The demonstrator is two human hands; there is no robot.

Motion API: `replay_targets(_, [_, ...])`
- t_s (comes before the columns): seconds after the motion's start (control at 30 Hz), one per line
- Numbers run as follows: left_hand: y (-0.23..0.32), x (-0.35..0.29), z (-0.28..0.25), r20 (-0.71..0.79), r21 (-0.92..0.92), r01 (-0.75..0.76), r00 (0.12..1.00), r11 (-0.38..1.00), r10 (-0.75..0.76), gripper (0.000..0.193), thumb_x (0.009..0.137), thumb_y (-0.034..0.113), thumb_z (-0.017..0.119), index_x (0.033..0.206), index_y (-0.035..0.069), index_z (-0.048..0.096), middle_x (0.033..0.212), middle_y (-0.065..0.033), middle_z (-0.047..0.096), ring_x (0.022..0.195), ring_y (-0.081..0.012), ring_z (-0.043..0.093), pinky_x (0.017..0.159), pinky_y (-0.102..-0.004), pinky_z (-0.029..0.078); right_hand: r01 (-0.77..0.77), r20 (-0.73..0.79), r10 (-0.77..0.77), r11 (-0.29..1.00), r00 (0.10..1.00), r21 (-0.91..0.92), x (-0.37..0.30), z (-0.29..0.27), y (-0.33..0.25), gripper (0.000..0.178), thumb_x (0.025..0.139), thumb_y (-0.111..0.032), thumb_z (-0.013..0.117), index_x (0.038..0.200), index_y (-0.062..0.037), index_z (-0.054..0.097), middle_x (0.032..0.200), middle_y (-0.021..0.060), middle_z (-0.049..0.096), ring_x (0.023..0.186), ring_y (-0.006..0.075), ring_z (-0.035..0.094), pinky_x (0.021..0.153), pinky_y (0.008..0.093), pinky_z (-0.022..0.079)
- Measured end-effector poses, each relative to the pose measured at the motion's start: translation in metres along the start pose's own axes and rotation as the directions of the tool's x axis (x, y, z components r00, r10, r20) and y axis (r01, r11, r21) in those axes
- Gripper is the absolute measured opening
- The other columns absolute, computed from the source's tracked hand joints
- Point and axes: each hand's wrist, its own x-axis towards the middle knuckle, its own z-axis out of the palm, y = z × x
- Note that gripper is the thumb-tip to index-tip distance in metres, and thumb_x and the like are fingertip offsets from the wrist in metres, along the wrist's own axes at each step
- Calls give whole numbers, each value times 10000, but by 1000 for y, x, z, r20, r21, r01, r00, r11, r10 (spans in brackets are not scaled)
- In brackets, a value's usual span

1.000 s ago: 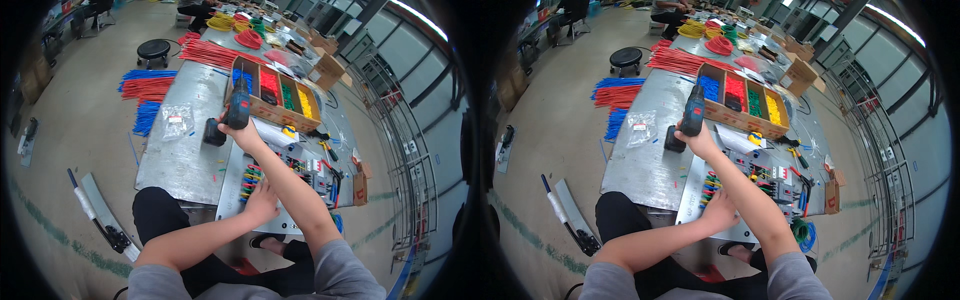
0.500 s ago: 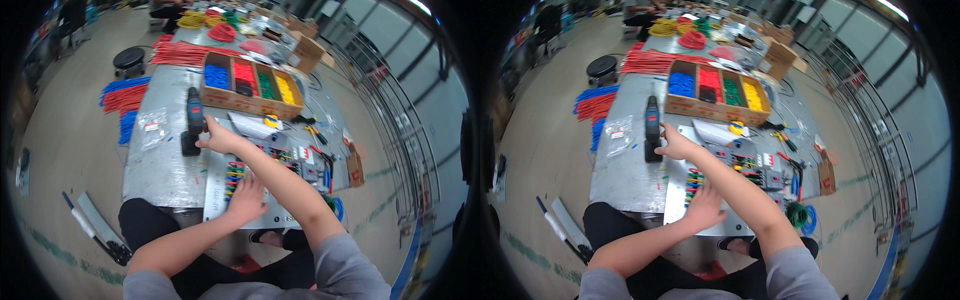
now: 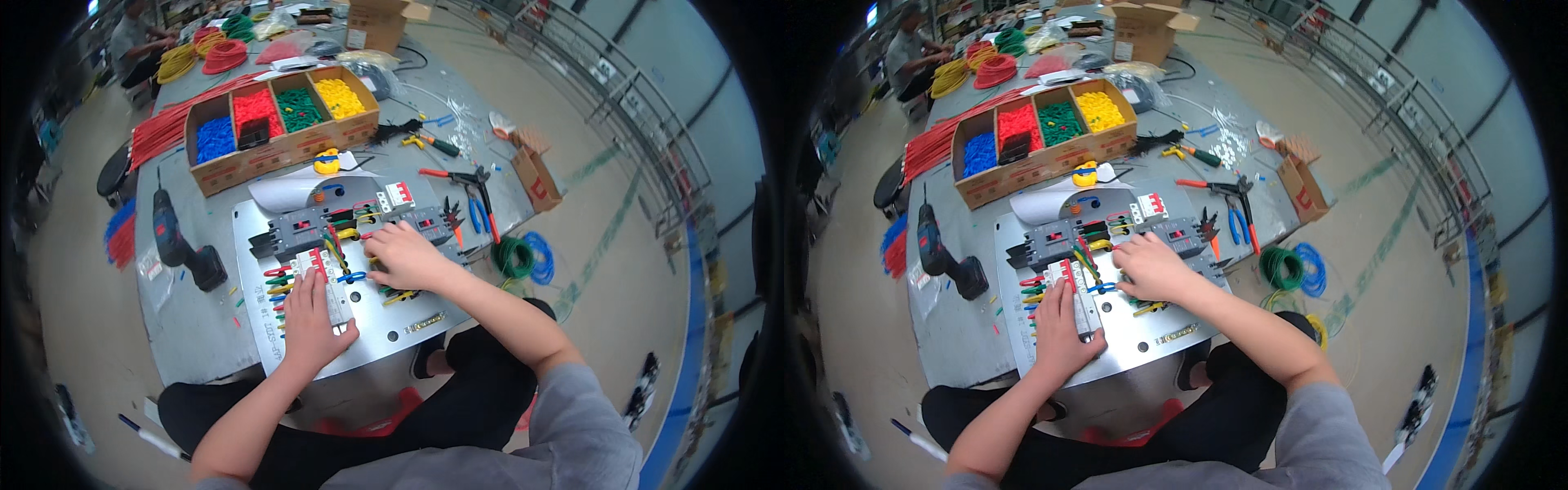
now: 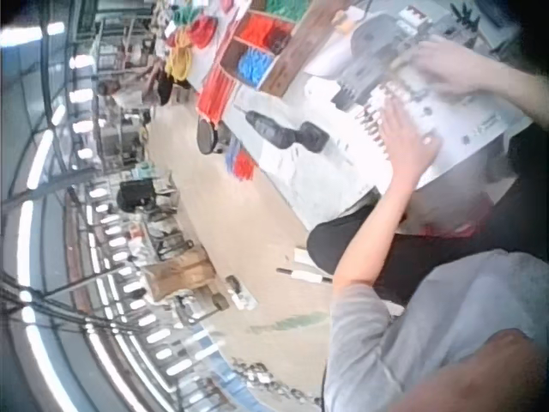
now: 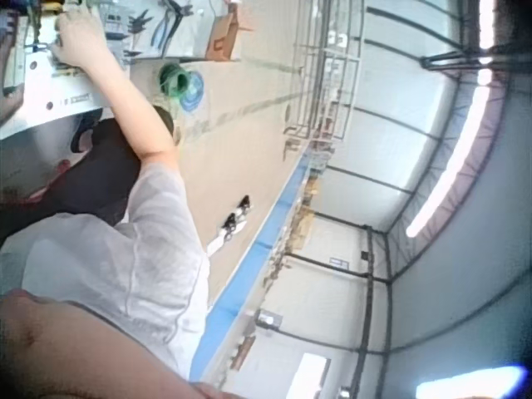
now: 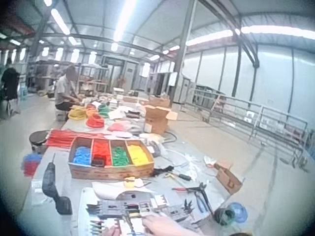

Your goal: The person assembles an electrical control panel by inserting colored wires into terminal blocks and securing them with a cordless drill. They repeatedly strip wire ends, insert them into terminals, and tighten screws to complete the connections.

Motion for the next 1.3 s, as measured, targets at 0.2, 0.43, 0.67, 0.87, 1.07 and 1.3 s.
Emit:
replay_targets(0.2, [0,-2,-5,-2,32,3,1000,999,-3,1105,768,299,880,1688,-45,373,1707,-288,395,1576,-477,403,1305,-581,327,188,-54,-222,913,974,-361,23,47,-14,121,887,-230,757,868,-137,833,917,-6,756,1061,217,675,1017,371,473])
replay_targets(0.43, [4,0,1,27,38,0,1000,999,-1,1138,773,218,892,1730,-9,318,1740,-270,363,1577,-464,393,1301,-560,321,163,77,-144,852,987,-497,21,49,-24,101,818,-214,773,772,-169,852,767,-30,762,964,196,675,1012,344,443])
replay_targets(0.67, [4,0,2,-12,50,-6,1000,999,6,1074,781,264,888,1688,-26,390,1726,-264,399,1577,-455,415,1296,-555,339,275,200,-199,819,959,-503,29,33,-29,167,893,-241,751,834,-157,882,846,-30,805,1014,203,681,1093,369,404])
replay_targets(0.87, [4,-1,3,-44,19,0,999,1000,1,1037,780,262,881,1659,-41,422,1716,-280,406,1580,-467,411,1303,-560,337,411,321,-273,741,907,-531,37,36,-32,196,908,-267,737,894,-158,900,884,-27,821,1056,211,706,1110,373,399])
replay_targets(1.07, [4,-3,6,-64,18,-9,998,1000,10,1031,784,279,882,1643,-62,426,1698,-286,425,1566,-490,417,1286,-576,352,495,440,-270,667,857,-557,40,31,-38,185,920,-280,733,889,-193,893,893,-26,824,995,193,720,1093,364,374])
replay_targets(1.3, [5,-4,4,-52,49,4,999,999,-1,1029,782,280,884,1643,-45,422,1711,-279,415,1574,-475,414,1305,-568,350,493,449,-248,641,859,-589,48,43,-42,176,944,-260,734,906,-223,901,891,-37,826,986,207,744,1143,393,366])
